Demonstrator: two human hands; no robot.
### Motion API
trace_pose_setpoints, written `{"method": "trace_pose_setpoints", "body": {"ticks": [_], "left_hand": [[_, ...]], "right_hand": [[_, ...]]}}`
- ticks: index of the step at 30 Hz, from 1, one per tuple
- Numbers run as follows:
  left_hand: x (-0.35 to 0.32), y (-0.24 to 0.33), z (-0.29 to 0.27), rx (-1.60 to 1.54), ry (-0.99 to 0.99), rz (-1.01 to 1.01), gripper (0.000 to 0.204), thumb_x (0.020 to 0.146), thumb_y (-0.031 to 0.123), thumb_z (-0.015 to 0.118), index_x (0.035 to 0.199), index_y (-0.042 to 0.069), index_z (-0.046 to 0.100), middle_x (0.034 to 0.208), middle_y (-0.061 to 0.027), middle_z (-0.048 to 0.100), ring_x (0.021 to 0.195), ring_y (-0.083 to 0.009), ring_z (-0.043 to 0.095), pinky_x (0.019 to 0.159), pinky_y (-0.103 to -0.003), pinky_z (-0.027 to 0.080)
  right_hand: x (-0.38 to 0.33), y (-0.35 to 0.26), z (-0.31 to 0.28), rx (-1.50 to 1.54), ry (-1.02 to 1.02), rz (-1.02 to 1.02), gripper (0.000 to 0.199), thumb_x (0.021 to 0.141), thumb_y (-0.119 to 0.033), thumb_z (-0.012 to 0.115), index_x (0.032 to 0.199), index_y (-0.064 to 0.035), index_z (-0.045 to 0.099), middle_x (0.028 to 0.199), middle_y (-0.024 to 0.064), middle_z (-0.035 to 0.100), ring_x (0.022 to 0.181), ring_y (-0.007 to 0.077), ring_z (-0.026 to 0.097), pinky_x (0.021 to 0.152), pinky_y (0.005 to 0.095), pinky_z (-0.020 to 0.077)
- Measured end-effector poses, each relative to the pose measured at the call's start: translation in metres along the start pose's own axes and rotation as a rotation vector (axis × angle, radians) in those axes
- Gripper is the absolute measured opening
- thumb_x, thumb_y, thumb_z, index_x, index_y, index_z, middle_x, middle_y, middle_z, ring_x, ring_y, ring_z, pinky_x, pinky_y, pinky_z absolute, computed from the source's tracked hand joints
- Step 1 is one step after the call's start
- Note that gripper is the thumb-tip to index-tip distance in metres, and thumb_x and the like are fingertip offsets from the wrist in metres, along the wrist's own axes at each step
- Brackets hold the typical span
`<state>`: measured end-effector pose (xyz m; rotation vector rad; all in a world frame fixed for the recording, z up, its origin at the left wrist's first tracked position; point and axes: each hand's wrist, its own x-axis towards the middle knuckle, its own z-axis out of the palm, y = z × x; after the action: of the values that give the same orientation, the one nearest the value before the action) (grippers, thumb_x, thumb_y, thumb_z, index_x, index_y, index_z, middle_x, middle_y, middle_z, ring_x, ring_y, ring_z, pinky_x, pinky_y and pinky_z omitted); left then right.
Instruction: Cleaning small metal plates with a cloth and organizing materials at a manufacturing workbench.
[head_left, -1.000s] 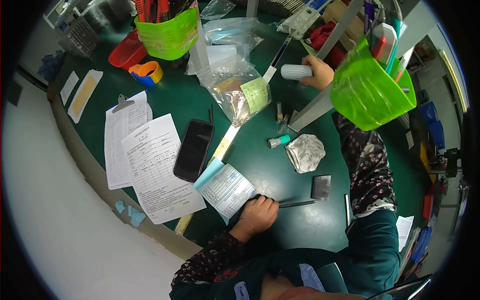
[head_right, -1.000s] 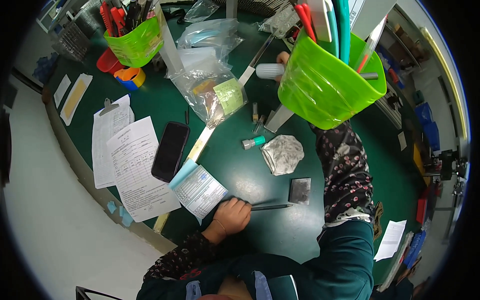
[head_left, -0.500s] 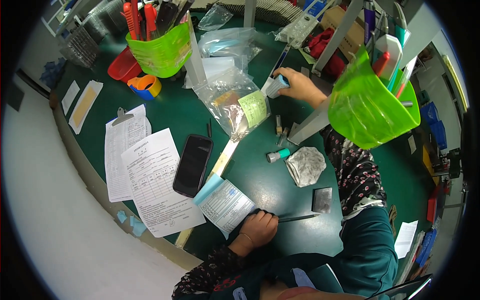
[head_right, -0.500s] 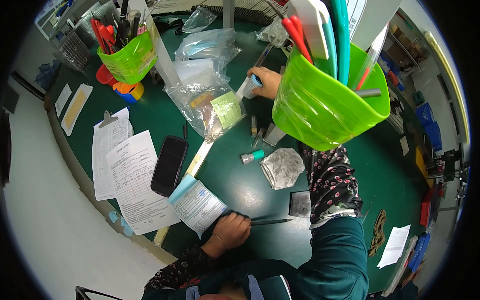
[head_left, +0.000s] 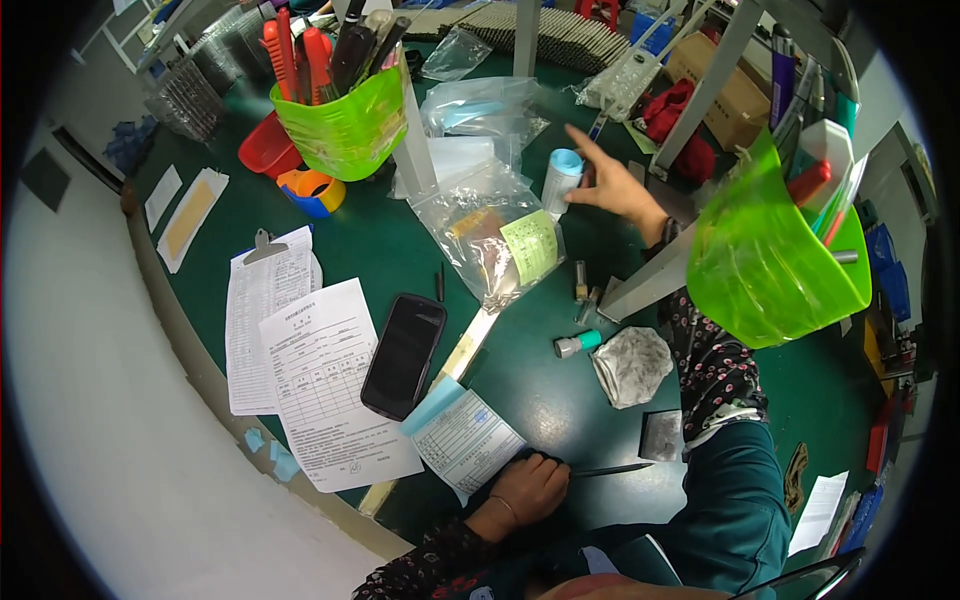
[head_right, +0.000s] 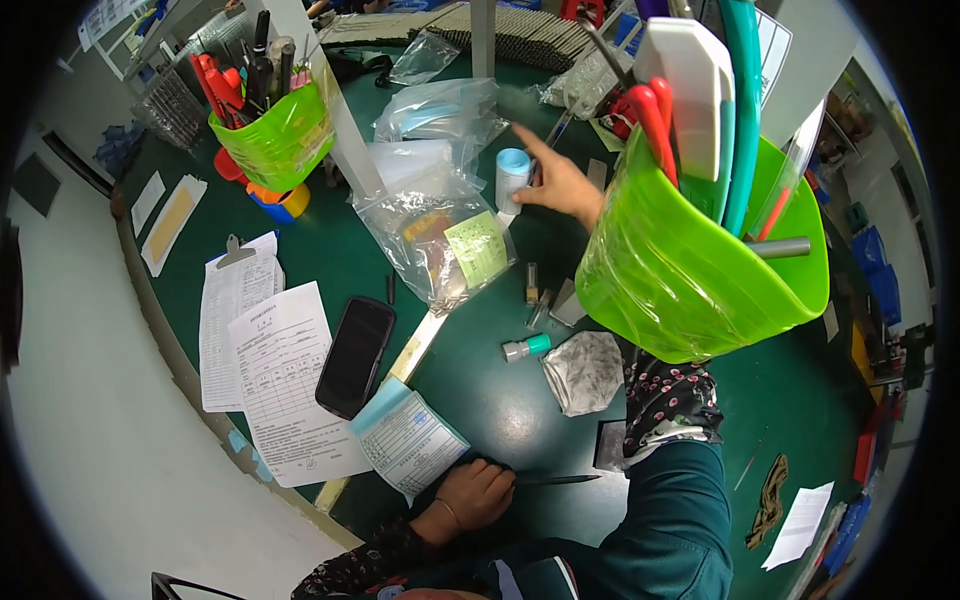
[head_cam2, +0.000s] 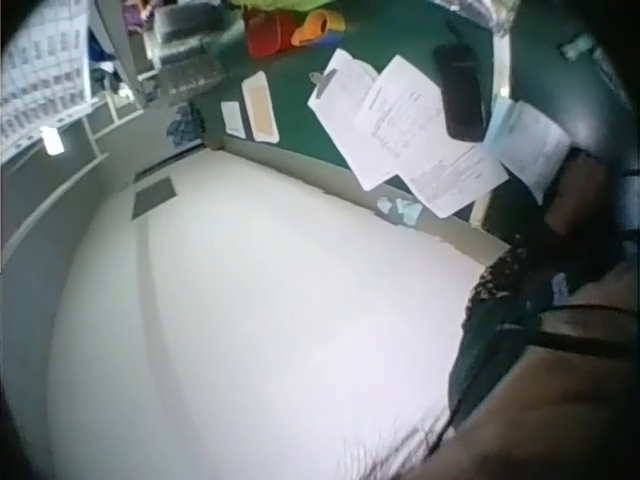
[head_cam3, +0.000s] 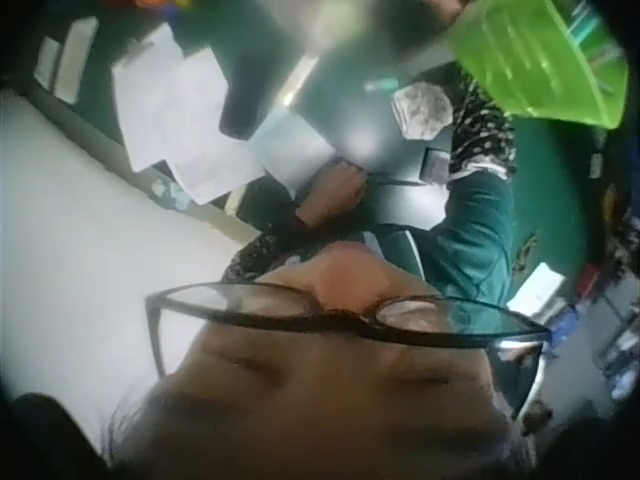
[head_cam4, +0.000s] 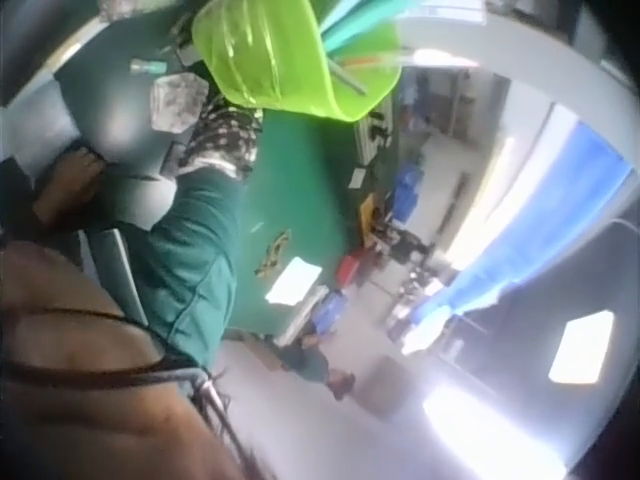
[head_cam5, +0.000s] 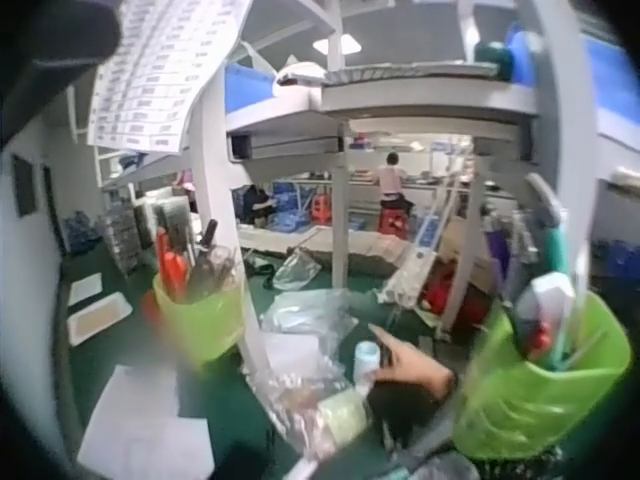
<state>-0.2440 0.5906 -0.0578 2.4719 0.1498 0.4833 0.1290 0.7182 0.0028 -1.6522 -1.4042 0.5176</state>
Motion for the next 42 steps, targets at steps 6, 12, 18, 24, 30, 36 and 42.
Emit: {"method": "trace_pose_setpoints", "body": {"ticks": [6, 12, 18, 24, 30, 36, 42], "left_hand": [[0.006, 0.000, -0.001, -0.009, 0.011, 0.015, 0.015, 0.065, 0.012, 0.061, 0.078, 0.007, 0.055, 0.066, -0.0019, 0.047, 0.060, -0.0176, 0.047, 0.048, -0.029, 0.040], [0.008, 0.001, 0.000, -0.016, 0.019, 0.015, 0.015, 0.065, 0.012, 0.061, 0.077, 0.007, 0.055, 0.066, -0.0016, 0.047, 0.060, -0.0173, 0.047, 0.048, -0.028, 0.040], [0.005, 0.000, -0.002, -0.029, 0.010, 0.012, 0.014, 0.065, 0.012, 0.060, 0.077, 0.007, 0.054, 0.066, -0.0015, 0.046, 0.060, -0.0171, 0.047, 0.048, -0.028, 0.040], [0.001, 0.000, -0.001, -0.057, 0.010, 0.019, 0.014, 0.065, 0.013, 0.058, 0.077, 0.008, 0.053, 0.066, -0.0016, 0.044, 0.061, -0.0169, 0.046, 0.048, -0.027, 0.039], [0.003, -0.004, 0.002, -0.046, -0.008, 0.021, 0.013, 0.066, 0.014, 0.058, 0.077, 0.009, 0.052, 0.065, -0.0014, 0.044, 0.061, -0.0170, 0.046, 0.047, -0.027, 0.038], [0.006, -0.002, 0.002, 0.039, 0.057, 0.006, 0.011, 0.067, 0.014, 0.057, 0.075, 0.009, 0.054, 0.065, -0.0016, 0.044, 0.062, -0.0171, 0.047, 0.048, -0.029, 0.039], [0.005, -0.002, -0.002, 0.058, 0.060, 0.013, 0.009, 0.067, 0.014, 0.056, 0.074, 0.009, 0.054, 0.064, -0.0017, 0.044, 0.062, -0.0168, 0.046, 0.049, -0.028, 0.039]], "right_hand": [[-0.025, 0.020, -0.037, -0.654, 0.308, 0.377, 0.061, 0.071, -0.036, 0.063, 0.121, -0.0092, 0.041, 0.092, 0.0145, 0.058, 0.075, 0.0213, 0.057, 0.066, 0.0320, 0.0456], [-0.035, 0.032, -0.017, -1.098, 0.246, 0.554, 0.058, 0.068, -0.028, 0.061, 0.117, -0.0072, 0.038, 0.085, 0.0205, 0.059, 0.078, 0.0341, 0.059, 0.067, 0.0418, 0.0477], [-0.035, 0.045, -0.028, -1.133, 0.252, 0.658, 0.052, 0.065, -0.025, 0.064, 0.108, -0.0054, 0.043, 0.097, 0.0211, 0.053, 0.083, 0.0369, 0.057, 0.070, 0.0417, 0.0474], [-0.056, 0.062, -0.056, -1.302, 0.228, 0.475, 0.041, 0.064, -0.017, 0.064, 0.100, -0.0066, 0.048, 0.094, 0.0138, 0.050, 0.087, 0.0329, 0.053, 0.069, 0.0407, 0.0461], [-0.075, 0.055, -0.057, -1.378, 0.463, 0.105, 0.040, 0.063, -0.006, 0.062, 0.101, -0.0081, 0.050, 0.093, 0.0111, 0.048, 0.088, 0.0293, 0.048, 0.068, 0.0396, 0.0443], [-0.115, 0.035, -0.030, 0.046, 0.250, 0.234, 0.017, 0.076, -0.014, 0.061, 0.086, -0.0015, 0.057, 0.069, 0.0011, 0.056, 0.063, 0.0076, 0.049, 0.055, 0.0243, 0.0411], [-0.193, -0.039, 0.017, -0.582, 0.444, 0.353, 0.008, 0.074, -0.008, 0.053, 0.078, -0.0024, 0.057, 0.061, 0.0097, 0.055, 0.054, 0.0188, 0.053, 0.050, 0.0304, 0.0429]]}}
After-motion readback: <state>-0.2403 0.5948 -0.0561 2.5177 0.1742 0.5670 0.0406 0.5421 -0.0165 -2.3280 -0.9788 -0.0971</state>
